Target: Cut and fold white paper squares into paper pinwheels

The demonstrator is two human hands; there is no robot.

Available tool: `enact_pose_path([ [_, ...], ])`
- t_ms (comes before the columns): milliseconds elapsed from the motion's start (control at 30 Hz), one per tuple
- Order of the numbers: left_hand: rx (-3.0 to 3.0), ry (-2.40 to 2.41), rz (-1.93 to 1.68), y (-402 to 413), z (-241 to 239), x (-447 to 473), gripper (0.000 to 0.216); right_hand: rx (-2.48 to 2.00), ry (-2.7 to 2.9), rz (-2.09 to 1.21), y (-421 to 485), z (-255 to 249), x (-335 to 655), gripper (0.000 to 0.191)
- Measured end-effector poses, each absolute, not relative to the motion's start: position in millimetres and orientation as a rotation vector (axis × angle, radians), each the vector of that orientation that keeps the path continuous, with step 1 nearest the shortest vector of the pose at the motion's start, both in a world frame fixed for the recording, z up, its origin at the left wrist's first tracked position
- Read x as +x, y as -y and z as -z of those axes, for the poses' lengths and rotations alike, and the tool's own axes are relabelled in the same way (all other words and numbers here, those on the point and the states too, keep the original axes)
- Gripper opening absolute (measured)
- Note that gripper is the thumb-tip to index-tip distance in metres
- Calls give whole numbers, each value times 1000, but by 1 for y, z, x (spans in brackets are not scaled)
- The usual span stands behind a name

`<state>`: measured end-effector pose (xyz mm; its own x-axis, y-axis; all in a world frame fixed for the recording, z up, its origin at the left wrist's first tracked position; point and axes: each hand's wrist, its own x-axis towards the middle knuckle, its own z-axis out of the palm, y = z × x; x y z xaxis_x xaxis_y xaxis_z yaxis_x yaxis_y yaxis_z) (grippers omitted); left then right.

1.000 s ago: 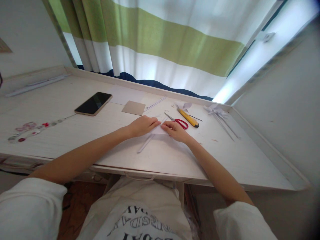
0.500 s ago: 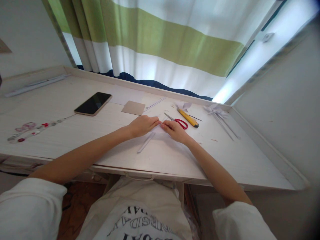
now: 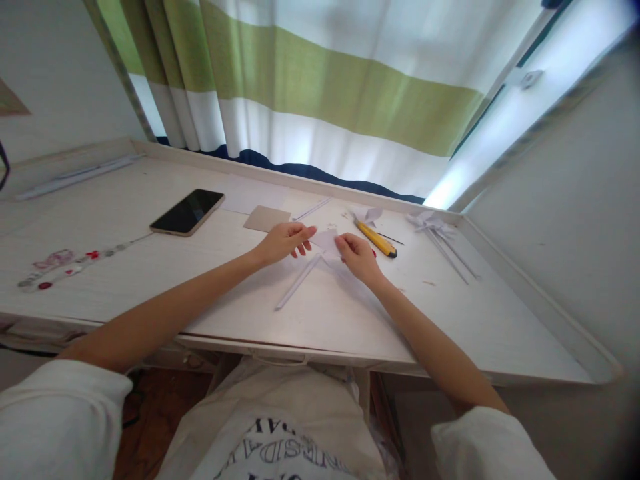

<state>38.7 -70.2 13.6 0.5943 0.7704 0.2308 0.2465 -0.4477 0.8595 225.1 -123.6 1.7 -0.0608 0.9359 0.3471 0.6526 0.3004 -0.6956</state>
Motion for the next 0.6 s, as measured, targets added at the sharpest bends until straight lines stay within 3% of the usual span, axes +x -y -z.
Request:
enact_pose_path([
  [333,1611,-770,-782,75,-12,42,31,-1314,1707,-776,124,0,220,25],
  [600,1506,-699,-684,77,-12,42,26,-1264,1745,-765,126,-2,227,27],
])
